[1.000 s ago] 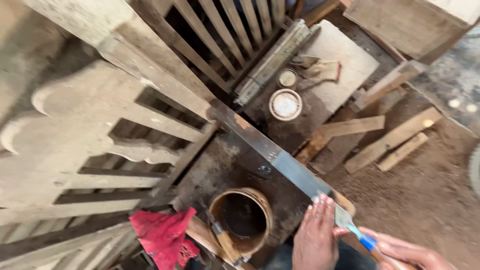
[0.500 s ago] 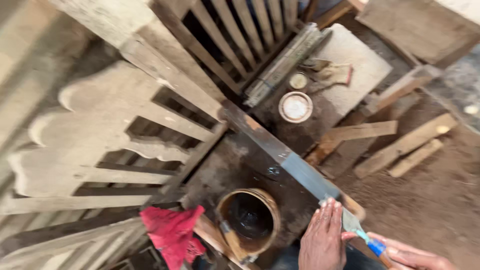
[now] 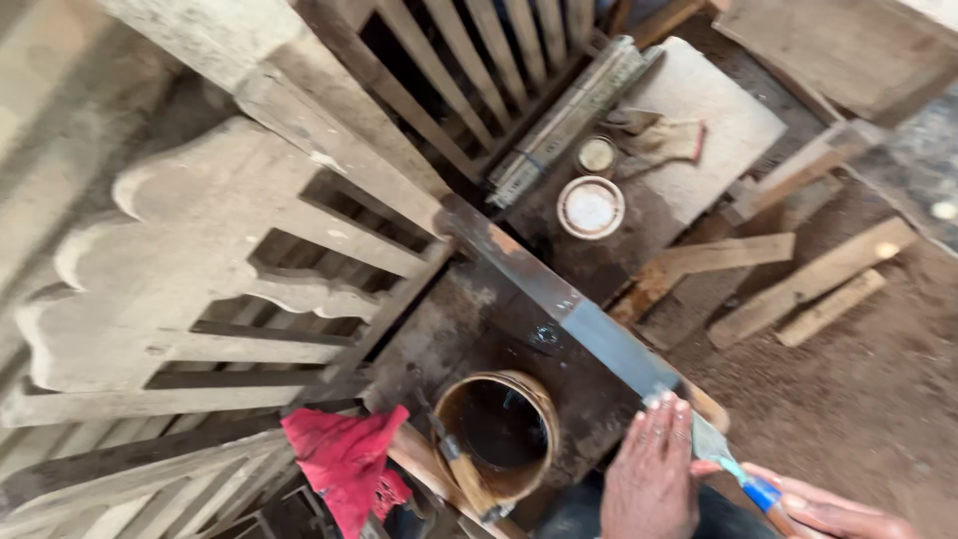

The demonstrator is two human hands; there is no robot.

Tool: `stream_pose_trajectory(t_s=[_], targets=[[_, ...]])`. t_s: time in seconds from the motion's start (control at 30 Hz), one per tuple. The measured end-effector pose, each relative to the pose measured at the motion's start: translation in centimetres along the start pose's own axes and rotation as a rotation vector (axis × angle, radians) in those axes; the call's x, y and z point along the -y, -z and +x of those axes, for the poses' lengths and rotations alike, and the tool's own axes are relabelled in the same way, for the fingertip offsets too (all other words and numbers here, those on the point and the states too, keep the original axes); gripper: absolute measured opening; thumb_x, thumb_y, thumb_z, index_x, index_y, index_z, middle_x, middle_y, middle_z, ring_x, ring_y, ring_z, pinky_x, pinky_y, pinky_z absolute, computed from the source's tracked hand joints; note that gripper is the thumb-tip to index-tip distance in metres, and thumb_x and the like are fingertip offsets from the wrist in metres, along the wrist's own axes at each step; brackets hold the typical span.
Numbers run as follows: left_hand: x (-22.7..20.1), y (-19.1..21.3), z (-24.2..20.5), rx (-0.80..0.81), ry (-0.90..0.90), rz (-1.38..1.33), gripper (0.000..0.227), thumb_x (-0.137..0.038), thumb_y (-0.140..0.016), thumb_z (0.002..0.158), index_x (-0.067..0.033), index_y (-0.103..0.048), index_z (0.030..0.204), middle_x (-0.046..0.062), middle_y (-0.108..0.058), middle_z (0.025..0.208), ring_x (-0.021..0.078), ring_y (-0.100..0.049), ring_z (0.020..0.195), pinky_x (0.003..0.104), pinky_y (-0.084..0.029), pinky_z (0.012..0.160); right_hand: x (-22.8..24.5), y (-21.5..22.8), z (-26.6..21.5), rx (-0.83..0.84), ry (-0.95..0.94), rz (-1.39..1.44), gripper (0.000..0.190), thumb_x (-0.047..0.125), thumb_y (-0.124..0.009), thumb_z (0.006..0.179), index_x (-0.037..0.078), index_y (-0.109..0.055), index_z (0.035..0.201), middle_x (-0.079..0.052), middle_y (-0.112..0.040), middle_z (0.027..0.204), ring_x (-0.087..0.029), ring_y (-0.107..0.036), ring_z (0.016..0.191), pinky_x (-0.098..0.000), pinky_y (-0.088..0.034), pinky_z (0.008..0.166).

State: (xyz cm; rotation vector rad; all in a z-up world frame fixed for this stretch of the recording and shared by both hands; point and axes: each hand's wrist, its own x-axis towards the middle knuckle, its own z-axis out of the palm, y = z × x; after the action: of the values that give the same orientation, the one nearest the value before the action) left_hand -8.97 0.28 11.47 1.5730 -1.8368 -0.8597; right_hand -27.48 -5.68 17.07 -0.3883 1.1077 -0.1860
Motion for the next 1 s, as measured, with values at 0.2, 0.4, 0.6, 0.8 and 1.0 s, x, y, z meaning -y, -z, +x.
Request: stream_pose_trajectory(t_s=[0.2,0.4,0.6,0.8,1.0], targets=[[5.7,4.8,5.0,-0.042,-0.017,0.095,0.054,-0.011,-0.061,0.095,0.005,-0.052,0.145,0.026,-0.055,0.148,0.0422,-0.054,0.135,0.047,-0.041,0.115,4.9,-2.9,2.7,-0.17,-0.192,0.264,0.047,0.027,-0.053,0.1,0.008,-0.056,0.143,0.0,-0.051,0.069,-0.004,-0.036,0.045,-0.0189,-0.021,0.033],[2.2,1.9,2.2,0.019,0.076,0.024,0.051,-0.01,-0.062,0.098,0.0023,-0.053,0.146,0.024,-0.058,0.144,0.0407,-0.057,0.132,0.047,-0.043,0.116,-1.6,1.6,-1.2,0.317,0.312,0.133,0.045,0.021,-0.049,0.11,0.004,-0.053,0.152,0.003,-0.054,0.069,-0.005,-0.047,0.046,-0.0227,-0.036,0.035],[1.2,2.0,2.5,0.044,0.103,0.049,0.059,-0.006,-0.063,0.088,0.0038,-0.052,0.145,0.027,-0.061,0.138,0.0429,-0.059,0.127,0.048,-0.047,0.108,-0.5,1.1,-0.1,0.097,0.162,-0.165,0.044,0.028,-0.045,0.11,0.014,-0.06,0.149,0.002,-0.051,0.06,-0.009,-0.049,0.04,-0.0243,-0.04,0.035],[5.1,6.6,6.9,-0.023,0.023,0.131,0.052,-0.015,-0.068,0.092,0.0007,-0.053,0.139,0.025,-0.059,0.142,0.0402,-0.06,0.122,0.046,-0.05,0.099,6.6,-3.8,2.9,-0.063,-0.133,0.289,0.045,0.021,-0.05,0.1,0.009,-0.057,0.143,0.0,-0.053,0.068,-0.004,-0.035,0.044,-0.018,-0.023,0.034],[-0.9,-1.2,0.0,-0.019,-0.049,0.066,0.063,-0.016,-0.07,0.095,0.0069,-0.046,0.149,0.032,-0.051,0.15,0.0443,-0.053,0.139,0.053,-0.04,0.115,0.3,0.8,-0.7,0.067,0.017,0.08,0.046,0.022,-0.051,0.099,0.005,-0.055,0.142,0.001,-0.052,0.068,-0.004,-0.035,0.045,-0.0187,-0.024,0.034]])
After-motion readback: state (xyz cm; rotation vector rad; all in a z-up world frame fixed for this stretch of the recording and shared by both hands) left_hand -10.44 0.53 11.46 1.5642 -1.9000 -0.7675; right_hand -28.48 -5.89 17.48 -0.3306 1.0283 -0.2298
